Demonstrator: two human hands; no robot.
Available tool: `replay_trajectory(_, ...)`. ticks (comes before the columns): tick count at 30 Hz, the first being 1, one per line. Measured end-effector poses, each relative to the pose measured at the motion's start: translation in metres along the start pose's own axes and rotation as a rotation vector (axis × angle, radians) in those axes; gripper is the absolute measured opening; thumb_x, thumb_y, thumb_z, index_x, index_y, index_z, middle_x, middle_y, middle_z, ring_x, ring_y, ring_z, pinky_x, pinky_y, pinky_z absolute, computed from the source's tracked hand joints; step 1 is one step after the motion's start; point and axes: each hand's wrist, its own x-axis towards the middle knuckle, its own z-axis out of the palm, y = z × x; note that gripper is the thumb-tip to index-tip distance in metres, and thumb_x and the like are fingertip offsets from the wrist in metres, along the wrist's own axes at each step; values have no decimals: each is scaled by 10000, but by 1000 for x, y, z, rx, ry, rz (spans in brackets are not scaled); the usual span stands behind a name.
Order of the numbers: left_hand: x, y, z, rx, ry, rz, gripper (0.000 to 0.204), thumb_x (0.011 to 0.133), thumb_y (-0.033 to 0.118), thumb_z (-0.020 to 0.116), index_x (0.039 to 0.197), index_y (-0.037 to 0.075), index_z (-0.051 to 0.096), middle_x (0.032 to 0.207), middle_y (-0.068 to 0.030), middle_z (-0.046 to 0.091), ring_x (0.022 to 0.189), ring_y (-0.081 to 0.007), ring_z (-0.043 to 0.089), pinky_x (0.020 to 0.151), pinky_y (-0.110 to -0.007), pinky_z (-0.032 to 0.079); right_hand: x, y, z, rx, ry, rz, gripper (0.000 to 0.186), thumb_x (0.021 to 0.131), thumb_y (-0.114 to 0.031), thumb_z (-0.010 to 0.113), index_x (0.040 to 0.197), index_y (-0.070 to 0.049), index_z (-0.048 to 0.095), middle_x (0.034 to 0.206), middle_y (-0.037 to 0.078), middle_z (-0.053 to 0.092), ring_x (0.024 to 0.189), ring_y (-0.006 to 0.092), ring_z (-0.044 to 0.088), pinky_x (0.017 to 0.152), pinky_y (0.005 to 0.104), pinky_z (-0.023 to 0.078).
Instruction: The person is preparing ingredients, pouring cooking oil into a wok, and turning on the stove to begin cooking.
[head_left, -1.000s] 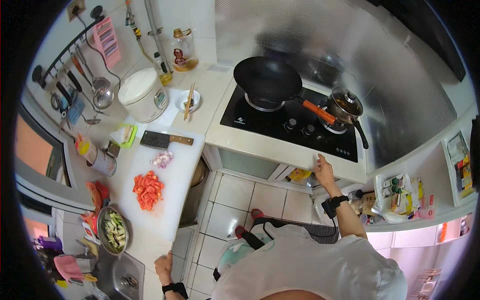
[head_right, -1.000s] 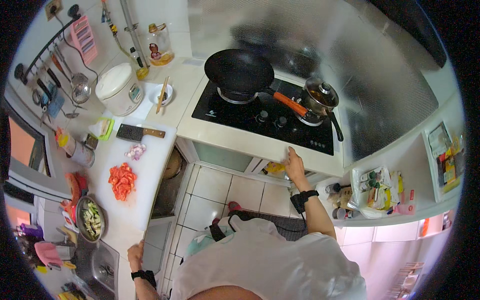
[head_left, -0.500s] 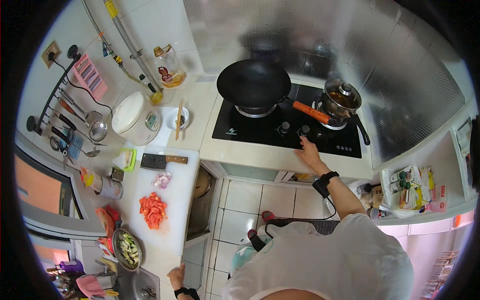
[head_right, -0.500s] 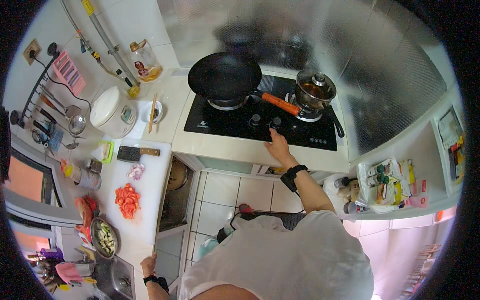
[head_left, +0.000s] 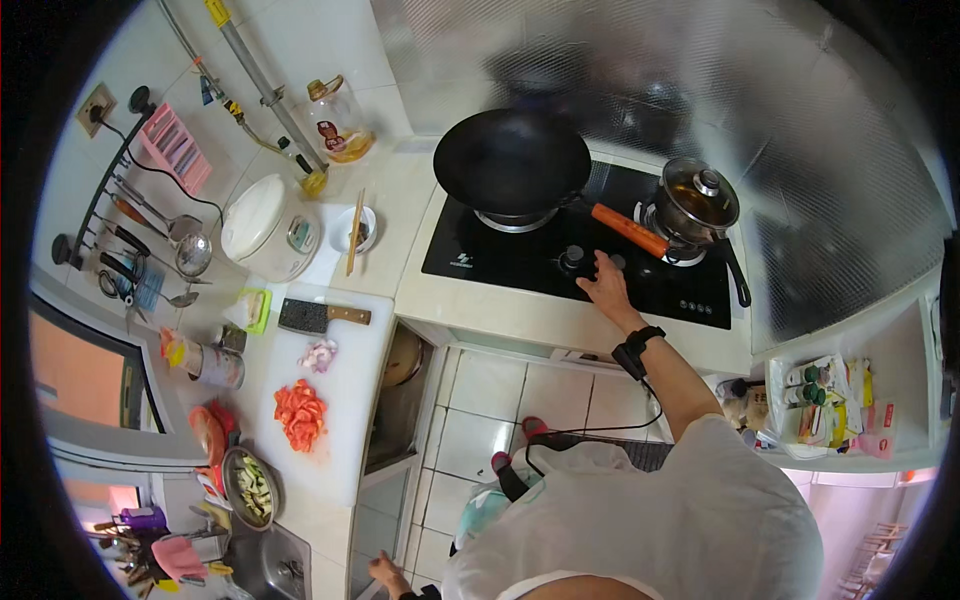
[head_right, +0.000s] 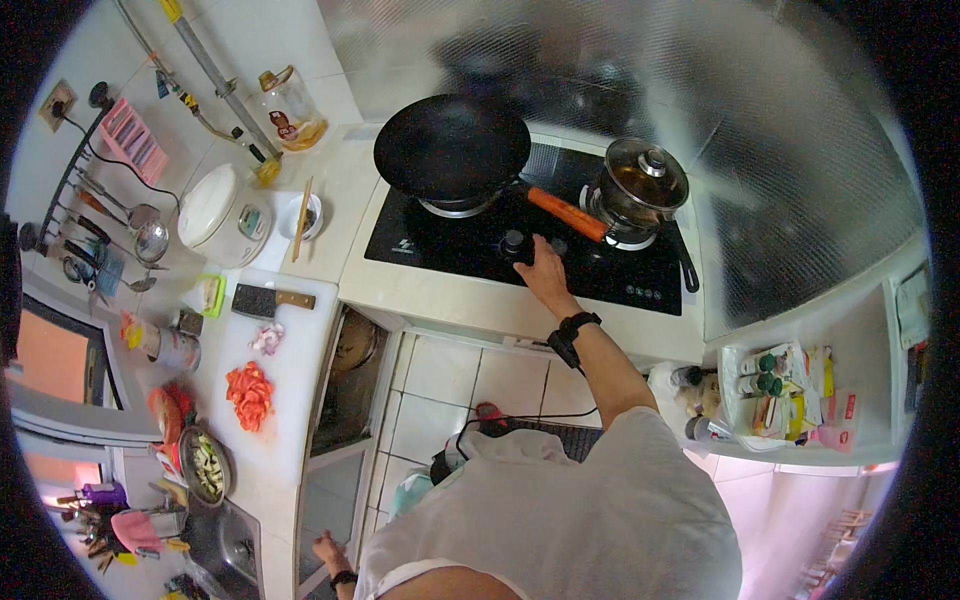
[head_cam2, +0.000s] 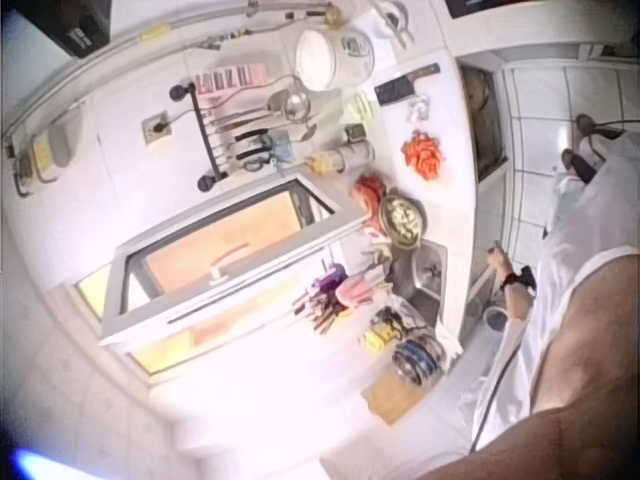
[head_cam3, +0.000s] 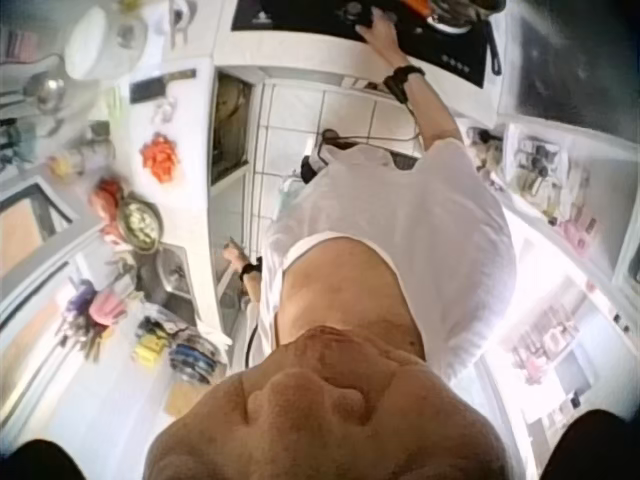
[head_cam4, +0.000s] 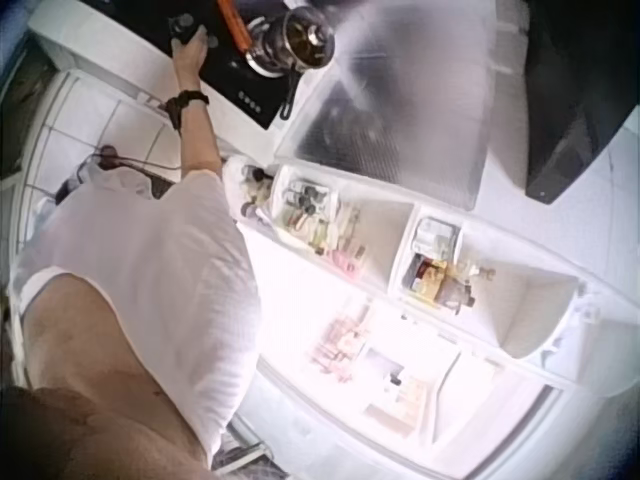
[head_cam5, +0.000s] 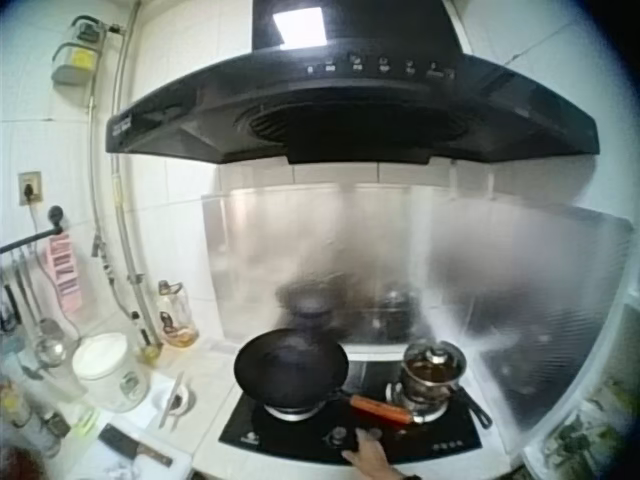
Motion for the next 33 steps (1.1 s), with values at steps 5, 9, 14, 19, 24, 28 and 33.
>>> replay_trajectory(5, -68, -34, 14, -144, -572, -584, 337, 871, 322, 573, 979, 4, 544, 820, -124, 606, 704, -245, 576, 553, -423, 457, 13, -16, 13, -9, 17, 53, 731, 705, -184, 751, 1299, 35, 385, 1218, 253, 478, 1105, 393, 509, 940, 406, 431)
replay_trajectory(9, -85, -17, 35, 117, -582, -542, 343, 887, 336, 544, 963, 2, 573, 843, -126, 616, 707, -247, 581, 527, -354, 410, 21, -8, 18, -110, 100, 53, 731, 705, -187, 753, 1300, 24, 385, 1195, 233, 466, 1120, 389, 479, 948, 415, 420)
replay_trajectory(14, -75, -1, 25, 27, -744, -80, 362, 872, 300, 533, 1052, -13, 504, 978, -136, 583, 819, -287, 639, 612, -416, 546, 27, -21, 30, -112, 107, 77, 721, 704, -183, 755, 1294, 19, 394, 1186, 222, 472, 1125, 396, 463, 951, 432, 414)
replay_trajectory(19, -109, 81, 18, -192, -640, -212, 349, 863, 287, 545, 1035, -15, 510, 961, -140, 584, 797, -277, 648, 586, -397, 553, 30, -17, 41, -141, 213, 75, 692, 711, -152, 740, 1289, 14, 398, 1172, 216, 481, 1119, 386, 463, 957, 434, 407)
replay_trajectory(24, -83, 34, 28, 38, -787, 10, 328, 874, 278, 532, 1019, -15, 518, 950, -137, 588, 771, -274, 652, 561, -386, 551, 36, -19, 44, -111, 206, 71, 681, 707, -117, 736, 1285, 9, 401, 1176, 198, 501, 1131, 369, 465, 960, 430, 406)
replay_trajectory(28, -114, 83, 23, 12, -712, -243, 343, 885, 301, 537, 1039, -4, 507, 955, -134, 588, 781, -271, 650, 567, -381, 547, 35, -10, 37, -83, 191, 113, 683, 699, -88, 737, 1287, 5, 401, 1191, 181, 519, 1136, 351, 473, 962, 425, 408)
replay_trajectory(33, -80, 23, 32, 70, -804, 25, 347, 884, 299, 543, 1049, -3, 505, 954, -132, 584, 792, -272, 644, 582, -387, 545, 35, -15, 40, -70, 204, 92, 682, 701, -74, 735, 1289, 4, 400, 1175, 178, 538, 1122, 344, 491, 960, 423, 411)
